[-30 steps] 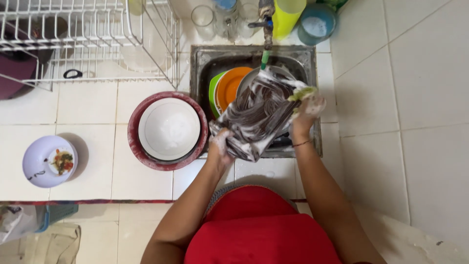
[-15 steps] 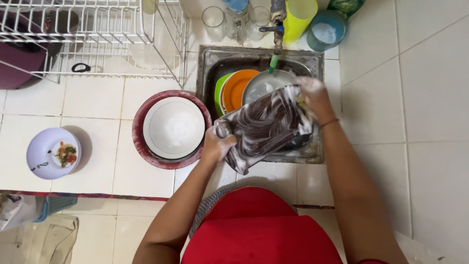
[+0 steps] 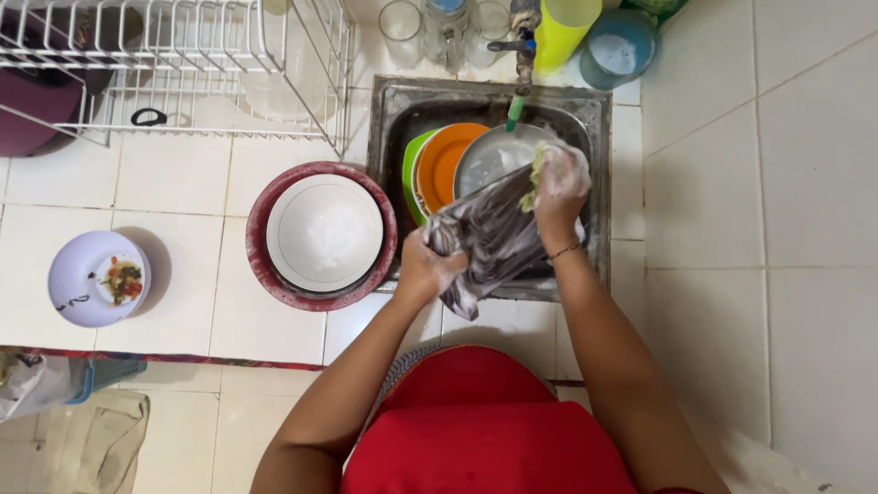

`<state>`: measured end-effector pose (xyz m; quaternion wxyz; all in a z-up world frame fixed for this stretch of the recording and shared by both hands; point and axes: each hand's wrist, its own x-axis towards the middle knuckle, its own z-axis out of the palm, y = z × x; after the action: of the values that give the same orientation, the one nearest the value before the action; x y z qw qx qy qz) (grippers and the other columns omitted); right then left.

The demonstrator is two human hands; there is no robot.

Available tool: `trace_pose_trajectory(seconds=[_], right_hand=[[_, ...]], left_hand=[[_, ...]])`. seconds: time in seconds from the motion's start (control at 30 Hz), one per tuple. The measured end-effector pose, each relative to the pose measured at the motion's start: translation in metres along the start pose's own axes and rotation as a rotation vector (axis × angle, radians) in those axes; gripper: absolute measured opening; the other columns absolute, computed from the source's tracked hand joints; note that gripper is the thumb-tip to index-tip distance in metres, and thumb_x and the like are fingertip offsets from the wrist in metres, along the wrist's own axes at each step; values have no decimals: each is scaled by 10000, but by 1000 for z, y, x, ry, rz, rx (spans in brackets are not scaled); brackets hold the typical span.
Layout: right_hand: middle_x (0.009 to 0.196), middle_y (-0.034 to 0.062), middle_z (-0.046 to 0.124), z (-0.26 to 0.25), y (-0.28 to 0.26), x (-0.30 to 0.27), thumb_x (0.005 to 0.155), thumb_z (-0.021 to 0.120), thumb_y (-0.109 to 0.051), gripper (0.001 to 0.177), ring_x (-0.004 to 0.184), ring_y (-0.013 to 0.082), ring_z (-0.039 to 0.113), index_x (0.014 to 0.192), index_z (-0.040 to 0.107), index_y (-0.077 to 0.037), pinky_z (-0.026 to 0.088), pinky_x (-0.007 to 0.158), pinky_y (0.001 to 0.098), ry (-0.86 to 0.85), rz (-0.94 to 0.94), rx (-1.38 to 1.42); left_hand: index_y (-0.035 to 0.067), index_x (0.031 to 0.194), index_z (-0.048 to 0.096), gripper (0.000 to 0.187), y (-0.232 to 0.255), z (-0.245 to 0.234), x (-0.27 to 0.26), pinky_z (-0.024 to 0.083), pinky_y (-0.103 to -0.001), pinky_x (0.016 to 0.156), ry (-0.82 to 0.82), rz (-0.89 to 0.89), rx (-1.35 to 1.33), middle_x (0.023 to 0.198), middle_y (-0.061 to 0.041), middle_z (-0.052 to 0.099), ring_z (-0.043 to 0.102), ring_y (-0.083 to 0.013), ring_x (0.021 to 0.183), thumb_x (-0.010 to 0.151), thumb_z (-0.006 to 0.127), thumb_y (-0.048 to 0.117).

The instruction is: Washing various dishes including plates, bowls, and a cutting board in a kitchen sink with soap and a sponge.

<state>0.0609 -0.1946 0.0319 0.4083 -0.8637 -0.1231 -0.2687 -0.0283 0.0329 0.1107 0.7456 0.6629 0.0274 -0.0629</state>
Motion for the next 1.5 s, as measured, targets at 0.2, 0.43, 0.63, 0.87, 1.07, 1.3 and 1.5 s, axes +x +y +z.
trace_pose_trajectory(seconds=[0.2, 0.43, 0.63, 0.87, 1.07, 1.3, 1.5], right_hand=[[1010, 150, 726, -23, -97, 43, 952, 703, -88, 89, 999, 353, 686, 1024, 733, -46, 513, 967, 437, -175, -469, -191], [1078, 163, 693, -11, -35, 40, 1001, 678, -147, 179, 977, 274, 684, 1120, 725, -22, 598, 891, 411, -84, 105, 29], [1276, 213, 620, 3, -75, -38, 1004, 594, -74, 266, 1267, 351, 578, 1246, 634, 29, 460, 1130, 471, -94, -178, 4], [1332, 256, 589, -5, -24, -20, 1020, 565, -22, 276, 1271, 437, 530, 1271, 632, 71, 435, 1116, 499, 131, 24, -351], [1344, 203, 585, -13, -131, -31, 943, 592, 10, 367, 1321, 359, 570, 1304, 550, 62, 452, 1183, 460, -279, -192, 282], [1311, 162, 604, -17, -62, -85, 920, 716, -35, 405, 1258, 306, 593, 1291, 561, 17, 499, 1123, 413, -425, -328, 417], [1319, 163, 611, -25, -50, -20, 885, 691, 50, 313, 1240, 345, 564, 1192, 646, 7, 453, 1095, 465, -63, -273, -398]], left_hand=[[-16, 937, 682, 274, -9, 5, 2, 533, -267, 616, -47, -25, 329, 744, -28, 706, 615, -95, 626, 686, 772, 48], [-32, 955, 687, 277, 3, -5, 0, 519, -271, 629, 25, -48, 152, 778, -50, 705, 608, -101, 649, 688, 733, 21], [-47, 981, 683, 292, -15, -14, 11, 594, -302, 681, 156, -125, -84, 855, -82, 744, 692, -153, 677, 706, 708, 46], [-32, 1014, 716, 309, -15, -6, 3, 594, -286, 740, 72, -94, -118, 930, -93, 771, 721, -155, 772, 747, 802, 96], [-62, 993, 723, 290, -43, -6, 23, 579, -320, 693, 158, -205, -205, 891, -105, 748, 688, -169, 749, 846, 838, 160], [6, 1037, 704, 312, -31, -17, 20, 604, -313, 723, 272, -256, -372, 929, -77, 747, 704, -153, 768, 795, 828, 160], [-44, 1045, 727, 335, -34, 1, 10, 569, -292, 749, 157, -176, -283, 944, -72, 740, 674, -143, 797, 807, 855, 155]])
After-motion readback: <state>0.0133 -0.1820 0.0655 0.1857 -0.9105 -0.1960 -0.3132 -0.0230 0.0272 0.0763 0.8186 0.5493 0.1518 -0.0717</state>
